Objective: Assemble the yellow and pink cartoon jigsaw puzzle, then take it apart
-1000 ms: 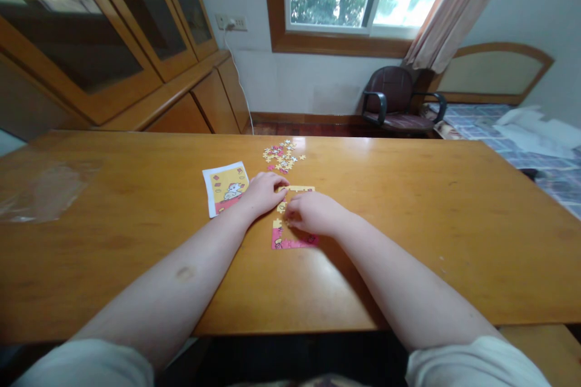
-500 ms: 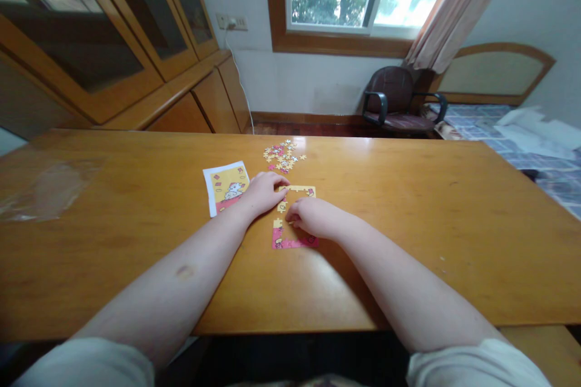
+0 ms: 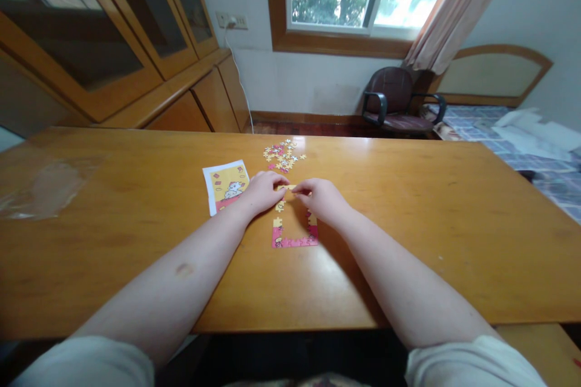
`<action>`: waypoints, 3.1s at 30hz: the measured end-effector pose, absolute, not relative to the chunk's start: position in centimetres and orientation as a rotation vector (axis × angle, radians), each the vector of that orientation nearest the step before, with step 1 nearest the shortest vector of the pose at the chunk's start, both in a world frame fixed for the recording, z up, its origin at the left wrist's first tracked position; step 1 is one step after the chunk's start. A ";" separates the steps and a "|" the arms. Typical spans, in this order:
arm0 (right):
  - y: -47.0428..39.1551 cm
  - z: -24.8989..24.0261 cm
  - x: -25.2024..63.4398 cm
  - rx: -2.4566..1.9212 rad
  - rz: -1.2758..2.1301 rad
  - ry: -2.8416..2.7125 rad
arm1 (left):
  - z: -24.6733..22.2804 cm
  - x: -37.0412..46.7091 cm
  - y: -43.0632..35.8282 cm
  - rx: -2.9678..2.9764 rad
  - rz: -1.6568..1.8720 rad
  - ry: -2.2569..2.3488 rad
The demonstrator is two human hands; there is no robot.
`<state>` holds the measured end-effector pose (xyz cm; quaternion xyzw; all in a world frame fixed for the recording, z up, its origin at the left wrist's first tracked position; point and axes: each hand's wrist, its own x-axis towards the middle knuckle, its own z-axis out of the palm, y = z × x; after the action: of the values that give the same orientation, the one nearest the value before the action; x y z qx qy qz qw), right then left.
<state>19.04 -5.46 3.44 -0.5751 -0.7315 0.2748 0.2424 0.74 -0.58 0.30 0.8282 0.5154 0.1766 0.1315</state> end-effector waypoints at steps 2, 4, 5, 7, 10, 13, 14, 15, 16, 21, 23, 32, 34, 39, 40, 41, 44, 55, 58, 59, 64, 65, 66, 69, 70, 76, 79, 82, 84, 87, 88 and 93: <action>-5.0 3.4 19.4 -1.648 0.716 -1.864 | 0.2 0.7 -0.5 2.399 0.513 1.487; -4.8 3.3 19.6 -1.674 0.711 -1.820 | 0.1 0.7 -0.5 2.393 0.513 1.481; -4.8 3.2 19.5 -1.672 0.725 -1.824 | 0.1 0.7 -0.4 2.392 0.515 1.481; -4.9 3.2 19.4 -1.650 0.759 -1.849 | 0.0 0.6 -0.4 2.387 0.510 1.494; -5.1 3.3 19.4 -1.665 0.750 -1.838 | 0.0 0.6 -0.4 2.385 0.498 1.511; -4.9 3.5 19.8 -1.730 0.718 -1.811 | 0.1 0.7 -0.4 2.375 0.489 1.516; -4.8 3.5 19.9 -1.735 0.714 -1.818 | 0.2 0.7 -0.3 2.366 0.489 1.518; -4.7 3.4 20.0 -1.729 0.698 -1.833 | 0.2 0.7 -0.3 2.355 0.491 1.521; -4.6 3.4 20.0 -1.716 0.673 -1.847 | 0.2 0.7 -0.3 2.342 0.497 1.523; -5.2 3.2 19.1 -1.668 0.765 -1.841 | -0.1 0.7 0.1 2.239 0.577 1.542; -5.7 3.1 18.5 -1.647 0.882 -1.874 | -0.2 0.7 0.2 2.198 0.622 1.539; -6.6 2.5 16.1 -1.521 0.932 -2.067 | -0.5 0.7 0.4 2.180 0.632 1.530; -6.6 2.5 15.9 -1.496 0.945 -2.088 | -0.5 0.7 0.4 2.181 0.632 1.529; -6.6 1.9 15.6 -1.474 0.930 -2.148 | -0.5 0.8 0.3 2.196 0.627 1.544; -6.5 1.9 15.6 -1.469 0.919 -2.161 | -0.5 0.8 0.3 2.201 0.626 1.547; -6.5 1.8 15.6 -1.467 0.907 -2.172 | -0.5 0.8 0.3 2.206 0.625 1.551; -6.6 2.0 15.6 -1.477 0.880 -2.184 | -0.4 0.8 0.2 2.215 0.613 1.559; -6.5 2.1 15.5 -1.473 0.792 -2.315 | -0.1 0.8 0.0 2.240 0.561 1.571; -6.5 2.2 15.6 -1.457 0.790 -2.305 | -0.1 0.8 0.0 2.248 0.565 1.560; -6.5 2.2 15.6 -1.455 0.794 -2.295 | 0.0 0.8 0.0 2.248 0.566 1.559; -6.4 2.2 15.8 -1.451 0.806 -2.264 | -0.1 0.8 0.0 2.236 0.565 1.561; -6.4 2.2 15.8 -1.446 0.804 -2.270 | -0.1 0.8 0.0 2.235 0.564 1.560; -6.4 2.1 15.8 -1.441 0.799 -2.279 | -0.1 0.8 0.0 2.232 0.563 1.560; -6.2 1.9 15.8 -1.432 0.777 -2.295 | 0.0 0.8 0.0 2.233 0.563 1.562; -6.2 1.9 15.8 -1.432 0.774 -2.297 | 0.0 0.9 0.0 2.236 0.564 1.564; -6.4 1.9 15.9 -1.404 0.835 -2.264 | 0.0 0.9 -0.1 2.232 0.568 1.555; -6.5 2.0 16.0 -1.400 0.865 -2.239 | 0.0 0.9 -0.1 2.232 0.571 1.553; -6.5 2.1 16.0 -1.406 0.866 -2.276 | -0.1 0.9 -0.1 2.236 0.574 1.552; -6.5 2.0 15.9 -1.400 0.867 -2.295 | -0.1 0.9 0.0 2.236 0.573 1.553; -6.4 1.8 15.9 -1.395 0.848 -2.308 | -0.1 0.9 0.0 2.233 0.566 1.560; -6.4 1.7 15.9 -1.395 0.833 -2.316 | -0.1 0.9 0.0 2.233 0.564 1.560; -6.4 1.5 15.7 -1.383 0.732 -2.366 | -0.2 0.8 0.0 2.250 0.569 1.546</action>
<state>15.72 -6.38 1.54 -0.4818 -0.8245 0.2550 0.1518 0.81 -0.01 -0.16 0.7943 0.5457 0.2009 0.1758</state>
